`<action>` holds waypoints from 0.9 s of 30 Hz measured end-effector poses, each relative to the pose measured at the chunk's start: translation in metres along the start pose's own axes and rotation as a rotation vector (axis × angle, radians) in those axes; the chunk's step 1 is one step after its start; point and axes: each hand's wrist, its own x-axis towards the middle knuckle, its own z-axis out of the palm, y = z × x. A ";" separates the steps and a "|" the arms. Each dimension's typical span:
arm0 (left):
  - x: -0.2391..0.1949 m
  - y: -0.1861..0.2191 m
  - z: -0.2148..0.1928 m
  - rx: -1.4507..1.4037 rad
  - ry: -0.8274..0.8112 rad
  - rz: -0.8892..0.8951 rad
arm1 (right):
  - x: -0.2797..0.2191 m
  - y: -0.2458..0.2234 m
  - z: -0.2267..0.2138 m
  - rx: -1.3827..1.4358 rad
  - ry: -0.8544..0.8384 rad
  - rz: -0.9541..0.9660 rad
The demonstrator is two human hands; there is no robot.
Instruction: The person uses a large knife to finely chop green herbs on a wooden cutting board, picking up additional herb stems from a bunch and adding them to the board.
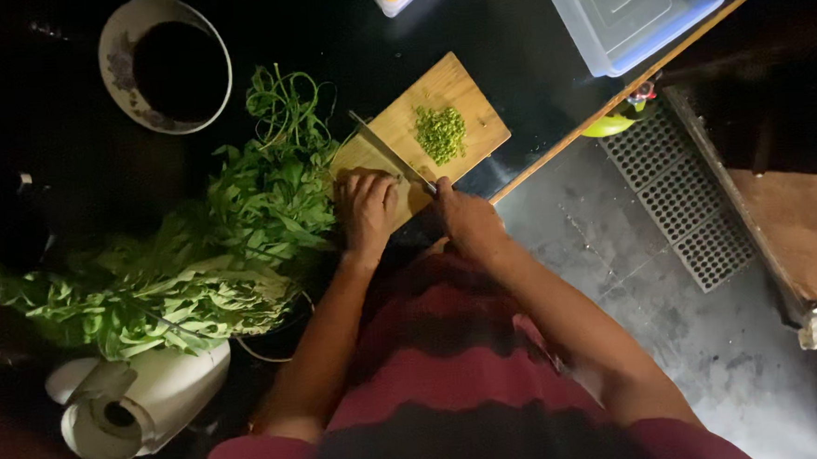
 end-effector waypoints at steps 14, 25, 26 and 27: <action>-0.004 -0.004 0.002 0.240 -0.111 -0.006 | -0.034 0.011 -0.052 0.438 -0.002 0.048; 0.060 -0.029 -0.066 -1.326 0.109 -0.666 | -0.036 0.056 -0.087 0.812 0.183 -0.242; 0.072 -0.026 -0.081 -1.435 0.203 -0.639 | -0.035 0.059 -0.093 0.907 0.153 -0.245; 0.086 -0.016 -0.091 -1.543 0.298 -0.608 | -0.033 0.063 -0.100 1.002 0.121 -0.247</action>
